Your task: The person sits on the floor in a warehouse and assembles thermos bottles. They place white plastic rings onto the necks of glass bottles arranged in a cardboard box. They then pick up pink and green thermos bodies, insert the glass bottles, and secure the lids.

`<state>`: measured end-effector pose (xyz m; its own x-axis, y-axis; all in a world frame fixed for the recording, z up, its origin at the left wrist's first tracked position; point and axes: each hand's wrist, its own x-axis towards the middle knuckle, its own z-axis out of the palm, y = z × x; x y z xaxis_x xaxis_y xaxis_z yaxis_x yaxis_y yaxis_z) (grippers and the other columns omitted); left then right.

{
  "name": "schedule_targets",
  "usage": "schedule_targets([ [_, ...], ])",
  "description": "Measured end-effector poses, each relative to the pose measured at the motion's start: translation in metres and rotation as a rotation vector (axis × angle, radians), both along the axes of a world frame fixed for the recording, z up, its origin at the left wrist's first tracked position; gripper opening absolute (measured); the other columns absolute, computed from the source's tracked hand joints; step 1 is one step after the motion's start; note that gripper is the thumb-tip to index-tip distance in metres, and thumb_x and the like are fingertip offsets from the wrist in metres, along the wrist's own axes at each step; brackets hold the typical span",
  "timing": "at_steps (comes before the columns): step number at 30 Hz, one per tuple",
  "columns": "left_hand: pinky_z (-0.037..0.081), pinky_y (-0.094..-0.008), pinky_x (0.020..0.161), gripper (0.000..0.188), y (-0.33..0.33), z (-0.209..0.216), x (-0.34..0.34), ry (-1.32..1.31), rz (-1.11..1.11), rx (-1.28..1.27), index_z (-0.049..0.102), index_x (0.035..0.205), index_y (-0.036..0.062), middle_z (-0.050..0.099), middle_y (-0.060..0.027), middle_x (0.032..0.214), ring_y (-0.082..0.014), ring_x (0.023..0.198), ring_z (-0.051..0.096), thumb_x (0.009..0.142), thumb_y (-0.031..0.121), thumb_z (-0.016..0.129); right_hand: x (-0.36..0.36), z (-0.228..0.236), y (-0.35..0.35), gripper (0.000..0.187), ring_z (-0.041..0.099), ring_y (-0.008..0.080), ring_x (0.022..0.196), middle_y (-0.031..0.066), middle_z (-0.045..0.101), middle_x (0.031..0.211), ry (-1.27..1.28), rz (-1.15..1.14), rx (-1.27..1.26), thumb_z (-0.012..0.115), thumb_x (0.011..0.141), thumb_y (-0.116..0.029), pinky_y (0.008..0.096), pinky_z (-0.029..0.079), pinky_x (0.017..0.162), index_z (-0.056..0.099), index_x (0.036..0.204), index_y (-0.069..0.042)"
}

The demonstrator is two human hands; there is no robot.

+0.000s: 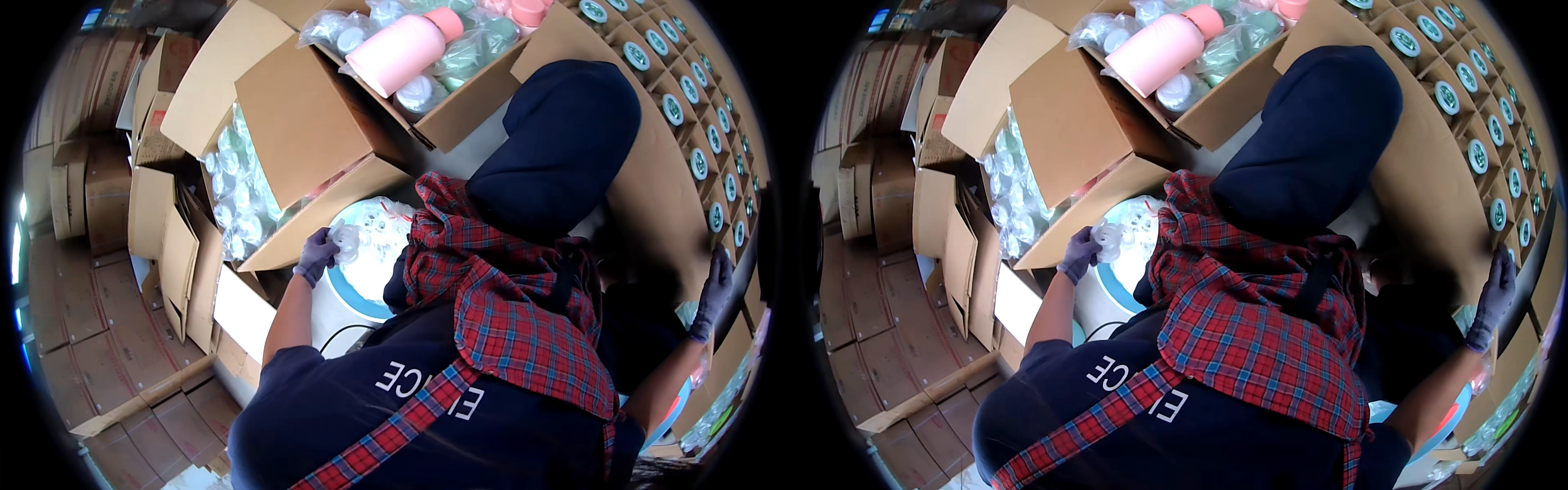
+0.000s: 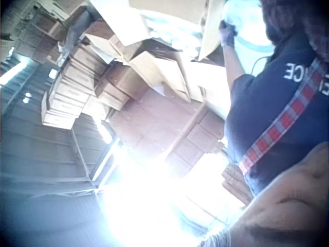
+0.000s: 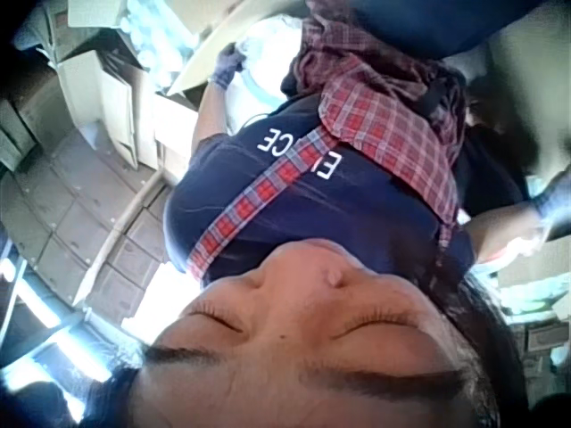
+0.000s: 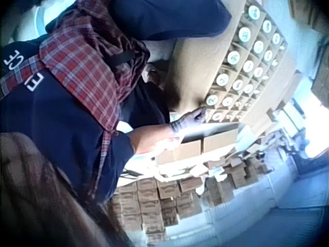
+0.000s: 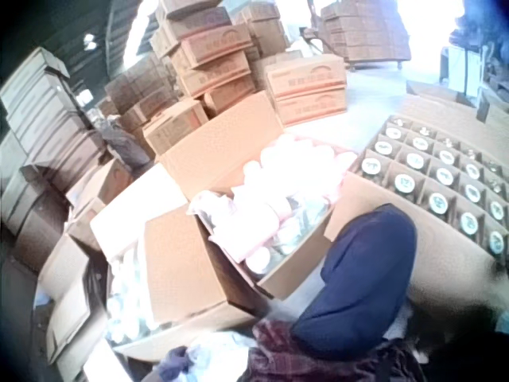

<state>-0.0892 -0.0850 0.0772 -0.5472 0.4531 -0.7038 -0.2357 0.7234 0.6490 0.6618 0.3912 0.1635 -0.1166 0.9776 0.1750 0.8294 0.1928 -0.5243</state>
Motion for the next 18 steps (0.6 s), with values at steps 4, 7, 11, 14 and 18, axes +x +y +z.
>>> schedule_targets([
  [4,0.047,-0.0235,0.043,0.049,0.05,0.06,0.023,-0.113,0.209,0.542,0.06,0.12,0.0041,0.068,-0.0077,0.092,-0.0152,0.065,0.065,0.072,0.004,0.07,-0.04,0.018,-0.011,0.027,0.061,0.0226,0.11,0.0111,0.066,0.118,-0.218,0.084,0.179,0.056,0.097,-0.01,0.0306,0.044,0.098,0.063,0.122,-0.002],
  [7,0.054,-0.0247,0.055,0.053,0.115,0.124,0.036,-0.224,0.019,0.75,0.058,0.125,0.006,0.068,-0.0086,0.108,-0.0174,0.084,0.068,0.074,0.01,0.075,-0.167,0.062,-0.051,0.027,0.061,0.0235,0.111,0.0114,0.065,0.121,0.069,0.196,0.18,0.06,0.094,-0.009,0.0353,0.047,0.095,0.063,0.12,-0.005],
  [11,0.055,-0.0354,0.087,0.056,0.232,0.187,0.092,-0.182,-0.27,0.88,0.057,0.124,0.0011,0.066,-0.0118,0.114,-0.0226,0.102,0.066,0.072,0.013,0.076,-0.289,0.126,-0.094,0.046,0.058,0.036,0.112,0.0158,0.06,0.121,0.241,0.692,0.176,0.072,0.081,-0.021,0.0414,0.049,0.094,0.06,0.124,-0.009],
  [14,0.055,-0.0354,0.086,0.058,0.317,0.193,0.121,-0.246,-0.666,0.86,0.058,0.12,-0.0031,0.067,-0.0127,0.11,-0.0223,0.095,0.067,0.067,0.012,0.077,-0.327,0.168,-0.092,0.071,0.054,0.0379,0.117,0.0226,0.043,0.138,0.466,0.852,0.064,0.072,0.082,-0.038,0.0418,0.048,0.095,0.044,0.142,-0.012],
  [18,0.053,-0.0313,0.084,0.048,0.414,0.231,0.216,-0.394,-0.833,0.916,0.056,0.12,-0.0017,0.065,-0.0089,0.108,-0.0183,0.095,0.064,0.075,0.009,0.066,-0.317,0.172,-0.045,0.053,0.059,0.0352,0.107,0.0159,0.053,0.125,0.29,0.785,0.273,0.069,0.084,-0.026,0.039,0.05,0.089,0.052,0.132,-0.011],
])
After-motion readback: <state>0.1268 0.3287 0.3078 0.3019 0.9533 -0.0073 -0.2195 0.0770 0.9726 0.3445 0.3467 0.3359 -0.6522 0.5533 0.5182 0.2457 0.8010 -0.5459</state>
